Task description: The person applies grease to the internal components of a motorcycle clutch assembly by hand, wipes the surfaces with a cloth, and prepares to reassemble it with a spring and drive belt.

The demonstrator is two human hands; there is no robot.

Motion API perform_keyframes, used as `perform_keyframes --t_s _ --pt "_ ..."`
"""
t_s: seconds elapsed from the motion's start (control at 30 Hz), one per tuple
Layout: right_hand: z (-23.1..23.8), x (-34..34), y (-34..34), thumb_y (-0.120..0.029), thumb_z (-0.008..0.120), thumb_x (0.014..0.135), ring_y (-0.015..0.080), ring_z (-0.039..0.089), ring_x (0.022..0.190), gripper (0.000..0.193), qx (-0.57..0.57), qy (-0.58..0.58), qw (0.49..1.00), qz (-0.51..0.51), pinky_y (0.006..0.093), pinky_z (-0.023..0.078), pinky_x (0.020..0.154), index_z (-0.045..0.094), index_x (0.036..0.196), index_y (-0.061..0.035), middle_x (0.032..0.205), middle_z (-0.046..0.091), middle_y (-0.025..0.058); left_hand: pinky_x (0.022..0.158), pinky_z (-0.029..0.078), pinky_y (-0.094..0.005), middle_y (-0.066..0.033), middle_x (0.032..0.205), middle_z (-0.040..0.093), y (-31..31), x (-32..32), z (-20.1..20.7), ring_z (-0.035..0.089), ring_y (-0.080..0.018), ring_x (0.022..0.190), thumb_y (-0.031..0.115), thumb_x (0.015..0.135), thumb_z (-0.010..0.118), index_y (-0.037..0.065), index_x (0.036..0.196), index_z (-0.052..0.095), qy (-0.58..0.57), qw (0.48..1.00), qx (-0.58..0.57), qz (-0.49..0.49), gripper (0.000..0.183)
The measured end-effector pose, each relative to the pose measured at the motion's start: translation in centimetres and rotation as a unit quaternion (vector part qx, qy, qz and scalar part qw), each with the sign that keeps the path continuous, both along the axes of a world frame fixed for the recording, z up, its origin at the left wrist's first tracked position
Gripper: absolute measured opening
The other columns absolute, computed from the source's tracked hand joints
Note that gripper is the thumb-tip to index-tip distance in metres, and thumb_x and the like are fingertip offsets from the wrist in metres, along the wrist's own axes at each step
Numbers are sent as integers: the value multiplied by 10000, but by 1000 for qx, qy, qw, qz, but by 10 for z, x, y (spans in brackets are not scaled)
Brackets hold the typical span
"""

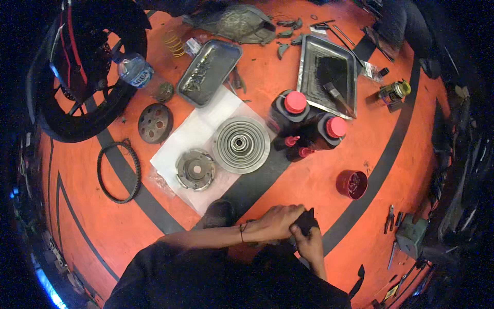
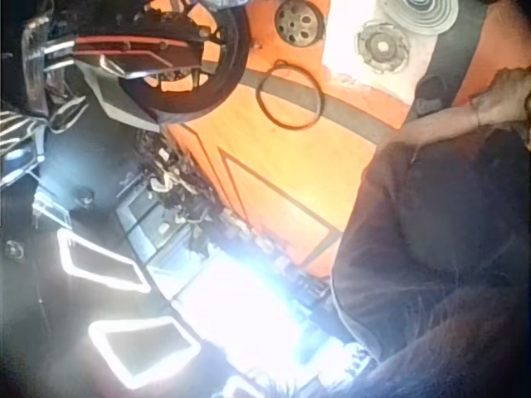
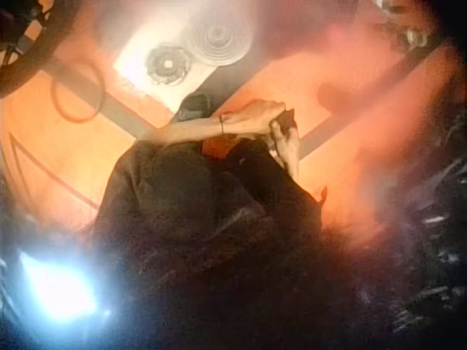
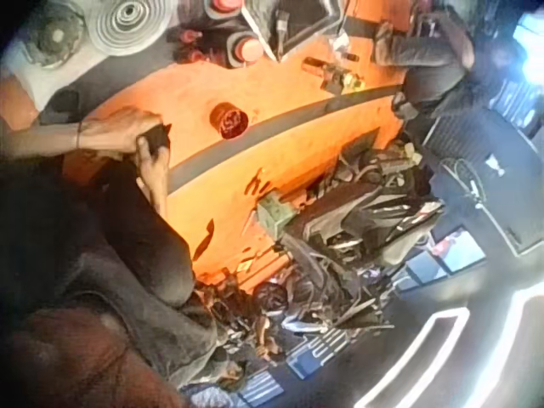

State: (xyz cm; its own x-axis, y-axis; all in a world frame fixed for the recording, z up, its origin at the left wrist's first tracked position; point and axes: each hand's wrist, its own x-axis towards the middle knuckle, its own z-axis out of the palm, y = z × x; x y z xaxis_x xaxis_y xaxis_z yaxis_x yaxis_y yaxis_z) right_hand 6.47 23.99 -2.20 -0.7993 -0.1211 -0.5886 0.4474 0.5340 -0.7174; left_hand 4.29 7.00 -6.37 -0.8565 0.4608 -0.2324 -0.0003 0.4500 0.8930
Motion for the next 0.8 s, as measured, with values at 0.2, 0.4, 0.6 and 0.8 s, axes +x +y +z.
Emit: perform_keyframes --t_s 0.2,0.4,0.6,0.8 --pt "-14 -25 14 -437 474 1027 226 516 1236 471 -79 86 978 -174 387 491 916 604 1201 -19 1292 543 118 810 528 -448 -254 989 641 -26 -9 18 650 -410 958 150 743 759 -55 1220 441 -60 962 150 221 608" --pt "-60 -4 -2 -534 527 959 278 550 1189 631 -427 -205 829 -299 430 506 961 467 1394 -79 1326 544 126 1032 416 -422 -291 1408 371 -17 8 12 435 -410 1286 384 752 786 -35 1456 272 164 981 -52 93 968" --pt "7 -31 -32 -206 602 963 170 652 828 328 -314 -72 875 -361 290 538 738 562 1204 12 1039 657 85 814 524 -445 -201 1037 683 -73 -29 25 666 -367 936 368 831 717 -10 1149 621 -17 987 39 -157 503" --pt "-27 -14 112 -313 687 872 193 635 687 345 98 54 967 -231 332 505 658 676 923 28 754 656 93 717 516 -442 -241 872 683 -289 -157 14 671 -403 817 203 926 579 -28 951 686 153 901 -201 353 256"
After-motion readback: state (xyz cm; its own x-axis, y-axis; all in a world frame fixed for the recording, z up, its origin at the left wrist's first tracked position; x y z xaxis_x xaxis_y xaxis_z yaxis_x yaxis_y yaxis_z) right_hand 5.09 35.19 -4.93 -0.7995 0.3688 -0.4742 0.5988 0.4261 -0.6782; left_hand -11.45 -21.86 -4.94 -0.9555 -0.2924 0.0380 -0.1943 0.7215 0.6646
